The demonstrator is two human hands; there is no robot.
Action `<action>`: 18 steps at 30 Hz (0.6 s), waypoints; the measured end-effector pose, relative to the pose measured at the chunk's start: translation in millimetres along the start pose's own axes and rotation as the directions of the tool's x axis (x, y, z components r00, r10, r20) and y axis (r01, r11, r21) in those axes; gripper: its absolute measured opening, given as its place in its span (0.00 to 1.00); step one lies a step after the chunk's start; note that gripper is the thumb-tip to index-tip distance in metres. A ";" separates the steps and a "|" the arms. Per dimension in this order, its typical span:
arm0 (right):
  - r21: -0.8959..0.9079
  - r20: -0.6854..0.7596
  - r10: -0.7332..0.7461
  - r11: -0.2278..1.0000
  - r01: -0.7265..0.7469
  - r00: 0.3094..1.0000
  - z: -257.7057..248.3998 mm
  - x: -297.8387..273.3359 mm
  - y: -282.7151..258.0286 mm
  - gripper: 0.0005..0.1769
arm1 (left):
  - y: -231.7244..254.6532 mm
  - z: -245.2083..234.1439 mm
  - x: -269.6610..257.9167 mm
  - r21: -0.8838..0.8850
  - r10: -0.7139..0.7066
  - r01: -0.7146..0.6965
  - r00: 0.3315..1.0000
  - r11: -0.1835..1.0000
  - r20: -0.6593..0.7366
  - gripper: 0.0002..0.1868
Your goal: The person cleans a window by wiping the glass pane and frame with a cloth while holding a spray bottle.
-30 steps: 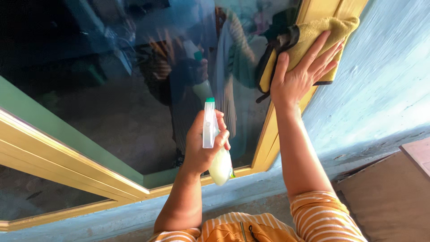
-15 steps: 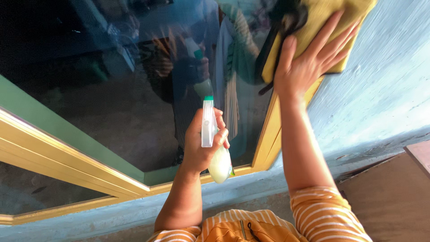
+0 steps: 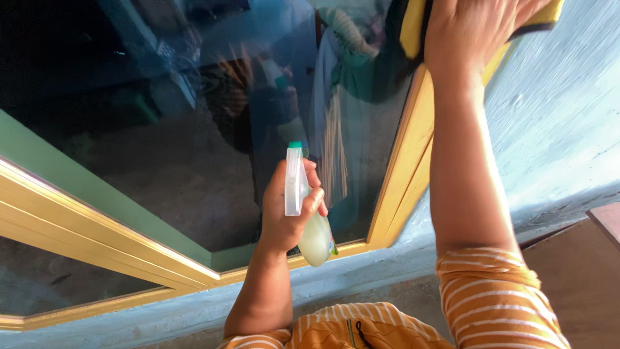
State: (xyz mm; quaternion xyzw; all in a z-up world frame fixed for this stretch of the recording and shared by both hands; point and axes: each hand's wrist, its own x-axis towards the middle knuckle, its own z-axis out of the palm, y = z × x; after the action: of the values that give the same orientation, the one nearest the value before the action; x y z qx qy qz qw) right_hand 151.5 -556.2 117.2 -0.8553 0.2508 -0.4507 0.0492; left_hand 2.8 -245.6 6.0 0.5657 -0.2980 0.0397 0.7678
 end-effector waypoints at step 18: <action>0.160 -0.126 0.072 0.986 -0.051 0.989 22.5 -28.2 7.1 0.46 | -2.2 -6.9 0.6 -0.015 0.004 -0.004 1.000 1.000 -0.019 0.18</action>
State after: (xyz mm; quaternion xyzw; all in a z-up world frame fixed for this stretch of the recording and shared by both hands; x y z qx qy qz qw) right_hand 153.4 -552.2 80.7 -0.8092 0.2437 -0.5224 0.1133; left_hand 7.0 -240.4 3.3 0.5589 -0.2921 0.0442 0.7748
